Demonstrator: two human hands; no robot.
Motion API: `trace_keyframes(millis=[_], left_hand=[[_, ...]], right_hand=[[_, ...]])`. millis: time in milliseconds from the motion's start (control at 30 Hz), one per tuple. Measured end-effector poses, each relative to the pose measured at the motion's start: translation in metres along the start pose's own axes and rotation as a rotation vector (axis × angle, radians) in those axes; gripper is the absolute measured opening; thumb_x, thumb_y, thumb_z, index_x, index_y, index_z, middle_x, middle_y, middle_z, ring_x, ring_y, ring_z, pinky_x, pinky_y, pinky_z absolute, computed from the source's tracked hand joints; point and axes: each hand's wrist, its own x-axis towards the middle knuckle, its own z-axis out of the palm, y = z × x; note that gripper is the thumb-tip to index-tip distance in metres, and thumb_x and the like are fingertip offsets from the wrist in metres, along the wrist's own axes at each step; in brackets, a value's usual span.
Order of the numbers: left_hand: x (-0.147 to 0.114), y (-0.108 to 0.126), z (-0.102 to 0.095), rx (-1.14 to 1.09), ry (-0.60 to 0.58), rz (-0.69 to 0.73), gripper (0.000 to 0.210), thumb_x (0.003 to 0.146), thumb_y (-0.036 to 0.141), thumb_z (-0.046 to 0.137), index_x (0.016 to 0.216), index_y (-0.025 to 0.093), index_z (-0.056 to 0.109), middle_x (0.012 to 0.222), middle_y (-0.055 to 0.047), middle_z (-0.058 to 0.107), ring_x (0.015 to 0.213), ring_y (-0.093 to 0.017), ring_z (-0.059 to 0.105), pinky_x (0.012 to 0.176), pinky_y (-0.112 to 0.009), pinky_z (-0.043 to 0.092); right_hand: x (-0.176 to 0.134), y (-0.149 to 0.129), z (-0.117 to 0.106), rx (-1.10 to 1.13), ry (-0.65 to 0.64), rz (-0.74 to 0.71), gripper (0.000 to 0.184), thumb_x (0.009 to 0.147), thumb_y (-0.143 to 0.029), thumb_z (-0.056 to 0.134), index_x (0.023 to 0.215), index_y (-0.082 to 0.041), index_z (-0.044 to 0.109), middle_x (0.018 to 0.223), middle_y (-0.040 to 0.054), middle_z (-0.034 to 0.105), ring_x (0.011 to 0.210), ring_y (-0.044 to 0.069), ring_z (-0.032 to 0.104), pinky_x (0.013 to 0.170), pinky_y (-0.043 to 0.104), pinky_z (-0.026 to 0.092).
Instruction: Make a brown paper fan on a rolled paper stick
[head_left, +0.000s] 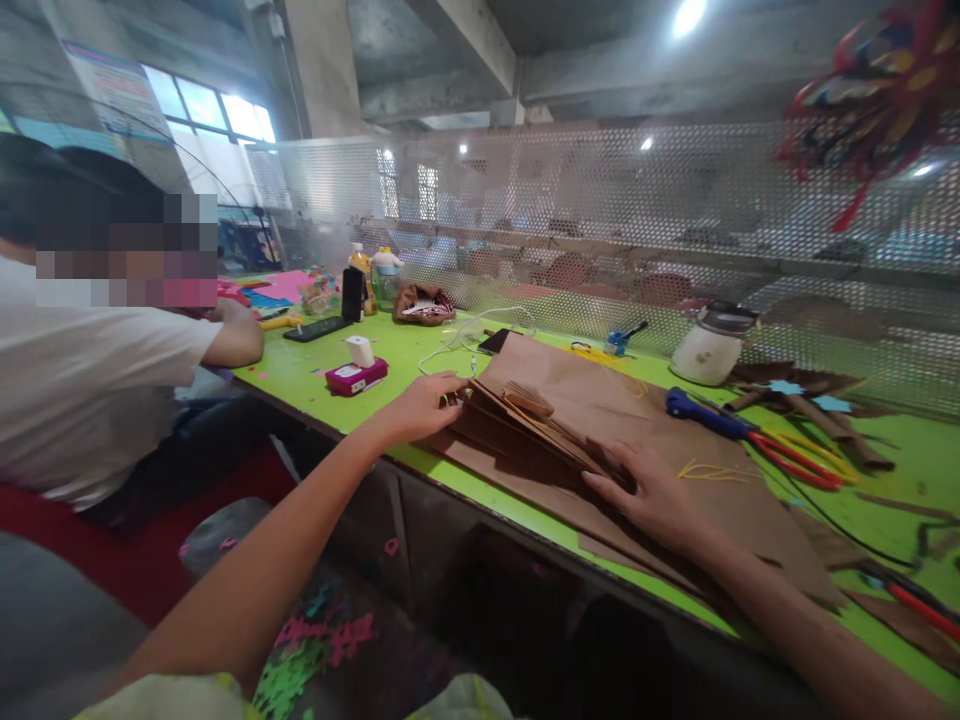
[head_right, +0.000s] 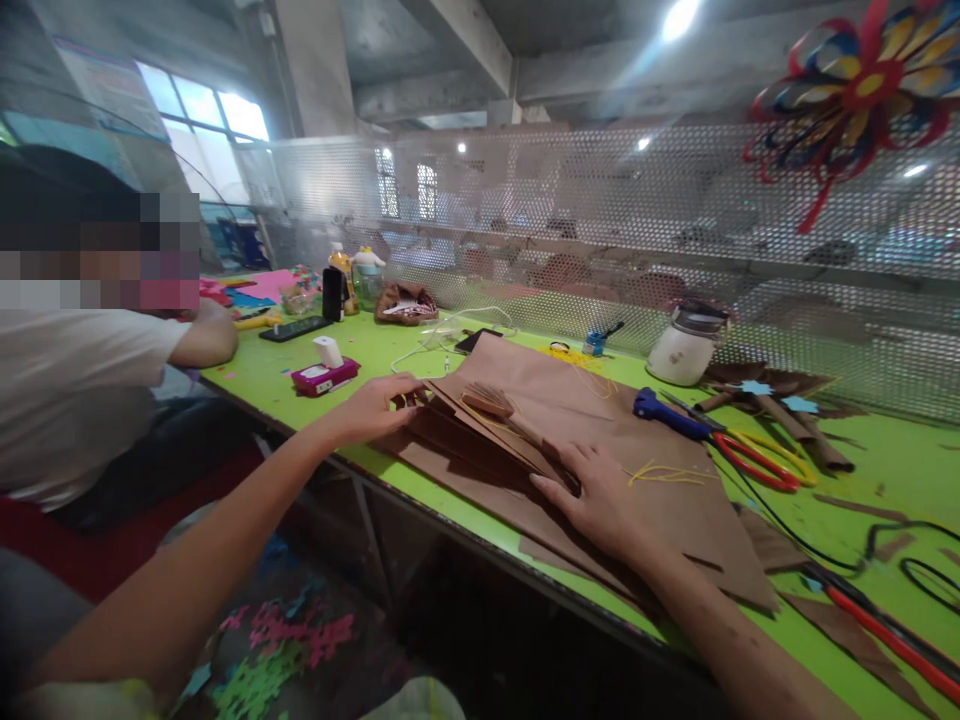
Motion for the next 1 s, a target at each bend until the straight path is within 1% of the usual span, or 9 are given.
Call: trace_keyframes(millis=[100,167,367,467,567,667,767,900,1000], left_hand=[[-0.012,-0.002,0.007,-0.164,0.024,-0.116,0.047,0.074,0.022,0.048,0.120,0.018,0.054,0.104,-0.006,0.064,0.092,-0.019,0.059,0.085,-0.031,0.045],[-0.018,-0.003,0.011,-0.241,0.035,-0.152,0.050,0.074,0.022,0.048,0.123,0.018,0.051,0.104,-0.005,0.065,0.091,-0.018,0.060,0.084,-0.031,0.047],[-0.024,-0.007,0.021,-0.366,0.050,-0.179,0.050,0.074,0.023,0.051,0.124,0.016,0.049,0.097,-0.006,0.067,0.087,-0.017,0.062,0.080,-0.029,0.049],[-0.026,-0.009,0.025,-0.371,0.062,-0.170,0.052,0.074,0.020,0.049,0.125,0.016,0.048,0.100,-0.006,0.066,0.088,-0.016,0.062,0.080,-0.029,0.049],[-0.029,-0.008,0.025,-0.402,0.020,-0.175,0.057,0.071,0.019,0.052,0.128,0.018,0.046,0.105,-0.007,0.064,0.088,-0.016,0.062,0.077,-0.028,0.050],[-0.028,-0.004,0.024,-0.340,0.033,-0.210,0.058,0.069,0.024,0.058,0.126,0.019,0.049,0.108,-0.007,0.064,0.088,-0.017,0.062,0.077,-0.028,0.050],[-0.019,0.000,0.022,-0.191,0.093,-0.238,0.043,0.072,0.028,0.055,0.115,0.020,0.060,0.103,-0.004,0.066,0.084,-0.017,0.061,0.074,-0.027,0.048],[0.001,0.004,0.016,-0.024,0.119,-0.175,0.032,0.076,0.034,0.053,0.101,0.020,0.067,0.089,-0.004,0.070,0.082,-0.019,0.061,0.075,-0.029,0.044],[0.019,0.007,0.010,0.004,0.121,-0.134,0.029,0.076,0.037,0.055,0.093,0.017,0.069,0.079,-0.004,0.069,0.073,-0.017,0.059,0.069,-0.027,0.043]], right_hand=[[-0.001,0.000,-0.001,-0.008,-0.007,-0.009,0.050,0.083,-0.051,0.049,0.123,-0.020,0.050,0.116,0.0102,0.059,0.105,0.028,0.053,0.086,0.043,0.044],[-0.001,0.000,-0.001,-0.014,-0.016,-0.022,0.051,0.083,-0.051,0.049,0.124,-0.020,0.049,0.118,0.0100,0.058,0.106,0.028,0.052,0.087,0.043,0.044],[-0.002,0.003,0.004,-0.035,0.008,-0.004,0.053,0.082,-0.053,0.049,0.123,-0.019,0.049,0.114,0.0108,0.060,0.103,0.029,0.054,0.085,0.042,0.045],[-0.001,0.008,0.008,-0.037,0.049,0.033,0.048,0.085,-0.050,0.043,0.119,-0.016,0.051,0.111,0.0131,0.062,0.102,0.029,0.055,0.084,0.043,0.045],[-0.002,0.011,0.011,-0.042,0.059,0.065,0.046,0.088,-0.047,0.038,0.119,-0.015,0.050,0.112,0.0143,0.061,0.102,0.030,0.054,0.084,0.045,0.045],[-0.003,0.010,0.009,-0.057,0.043,0.049,0.048,0.088,-0.048,0.039,0.123,-0.016,0.047,0.114,0.0140,0.060,0.103,0.029,0.054,0.083,0.044,0.045],[-0.004,0.005,0.006,-0.079,0.006,0.001,0.052,0.085,-0.050,0.045,0.126,-0.018,0.045,0.115,0.0125,0.059,0.103,0.029,0.053,0.084,0.043,0.044],[-0.003,0.000,0.005,-0.124,-0.014,-0.006,0.057,0.081,-0.054,0.049,0.126,-0.020,0.046,0.118,0.0112,0.058,0.103,0.030,0.051,0.084,0.043,0.043],[-0.003,0.000,0.006,-0.147,-0.014,0.007,0.054,0.082,-0.048,0.049,0.127,-0.017,0.045,0.115,0.0114,0.059,0.101,0.029,0.051,0.084,0.043,0.043]])
